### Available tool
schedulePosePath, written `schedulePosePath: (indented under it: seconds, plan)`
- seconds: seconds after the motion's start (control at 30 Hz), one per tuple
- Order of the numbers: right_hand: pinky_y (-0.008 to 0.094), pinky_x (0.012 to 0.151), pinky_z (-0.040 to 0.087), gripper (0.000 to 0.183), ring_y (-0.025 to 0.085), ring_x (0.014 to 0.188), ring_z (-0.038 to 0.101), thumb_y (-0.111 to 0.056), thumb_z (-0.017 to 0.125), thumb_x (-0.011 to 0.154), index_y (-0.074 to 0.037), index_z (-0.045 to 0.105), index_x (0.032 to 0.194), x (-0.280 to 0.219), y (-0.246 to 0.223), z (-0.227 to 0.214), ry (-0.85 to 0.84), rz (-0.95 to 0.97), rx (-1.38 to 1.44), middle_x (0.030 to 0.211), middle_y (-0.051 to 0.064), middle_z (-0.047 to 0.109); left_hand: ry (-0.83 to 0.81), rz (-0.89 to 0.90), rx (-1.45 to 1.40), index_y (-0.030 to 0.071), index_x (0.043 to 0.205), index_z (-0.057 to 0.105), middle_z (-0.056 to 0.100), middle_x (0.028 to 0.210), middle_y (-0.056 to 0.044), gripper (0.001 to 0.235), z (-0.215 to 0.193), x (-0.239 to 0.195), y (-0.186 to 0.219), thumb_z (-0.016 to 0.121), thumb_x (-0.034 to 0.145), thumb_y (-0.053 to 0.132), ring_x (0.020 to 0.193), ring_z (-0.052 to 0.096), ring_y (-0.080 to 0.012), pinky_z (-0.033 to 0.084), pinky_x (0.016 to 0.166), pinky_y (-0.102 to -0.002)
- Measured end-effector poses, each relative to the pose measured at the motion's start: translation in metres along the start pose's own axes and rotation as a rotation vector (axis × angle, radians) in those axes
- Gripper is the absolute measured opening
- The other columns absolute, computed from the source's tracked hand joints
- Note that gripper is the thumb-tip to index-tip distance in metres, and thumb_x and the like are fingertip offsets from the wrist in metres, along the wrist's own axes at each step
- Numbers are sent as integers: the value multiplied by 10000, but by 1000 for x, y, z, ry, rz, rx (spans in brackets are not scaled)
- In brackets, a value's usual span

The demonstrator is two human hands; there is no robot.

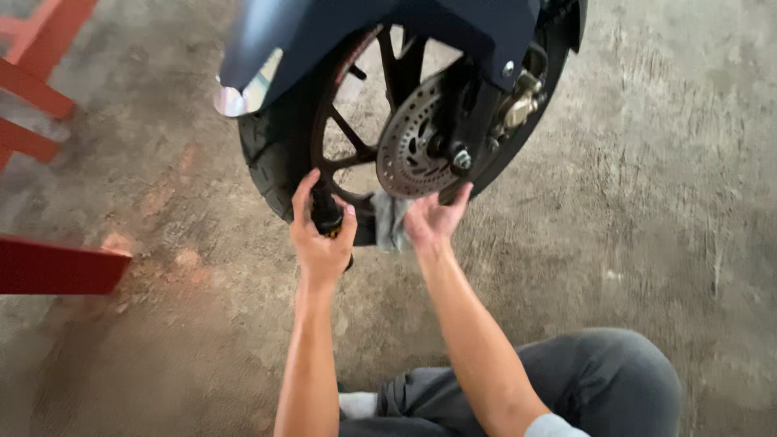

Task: The person sits on the floor and cleans the front wheel of a motorcycle. They spray a cleaning solution from a small bottle onto the tire and rim, then wipe the surfaces with a cloth. The person rotates the wheel to access different sections and continues wiping the tire and rim until the end of the clip.

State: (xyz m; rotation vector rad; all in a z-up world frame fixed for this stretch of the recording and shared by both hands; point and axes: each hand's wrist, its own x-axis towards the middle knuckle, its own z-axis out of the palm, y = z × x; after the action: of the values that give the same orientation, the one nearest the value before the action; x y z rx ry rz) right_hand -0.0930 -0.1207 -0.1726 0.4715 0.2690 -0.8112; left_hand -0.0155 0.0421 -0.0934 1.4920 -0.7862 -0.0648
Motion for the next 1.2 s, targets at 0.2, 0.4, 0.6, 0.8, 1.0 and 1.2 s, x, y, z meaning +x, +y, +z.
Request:
schedulePosePath:
  seconds: [0.2,0.4,0.6,0.8,1.0,1.2]
  plan:
    - [484,1145,411,1039,335,1350,518,-756,619,827,-4,409,1513,-20,39,7,110,170,-163,1488,183,528,1,-13,34,46,1517,448,649,873,-32,626,-1,-5,-4,699,946,-5,775,612,-76,523,723,-224]
    - [537,1140,419,931,334,1288,569,-707,598,861,-6,459,1457,-5,7,22,240,-81,-15,1368,217,604,2,23,13,48,1524,419,665,873,-28,647,-7,-9,-10,704,944,5,787,618,-73,523,737,-223]
    - [517,1163,468,737,210,1261,601,-650,642,923,-99,581,1407,30,-49,21,14,-168,-78,1343,109,641,19,56,37,49,1526,436,646,879,-34,637,-3,-8,-9,708,952,3,786,602,-86,520,755,-233]
    - [587,1132,420,862,320,1333,547,-700,614,860,-88,532,1462,28,-38,0,-157,60,-87,1477,180,558,4,61,76,51,1507,452,654,864,-28,599,1,-7,-9,694,960,26,767,626,-79,530,725,-229]
    - [621,1111,402,900,331,1351,534,-723,623,799,-114,499,1450,22,-24,3,-31,26,-254,1510,153,536,-2,54,111,40,1502,490,673,909,-55,582,4,-6,-7,708,963,8,831,658,-114,553,785,-247]
    - [547,1200,412,978,296,1436,489,-752,678,879,-74,455,1549,23,-19,-15,-37,138,-79,1573,134,510,20,86,143,38,1488,482,679,893,-54,610,8,-6,-12,717,925,4,809,663,-110,559,774,-247]
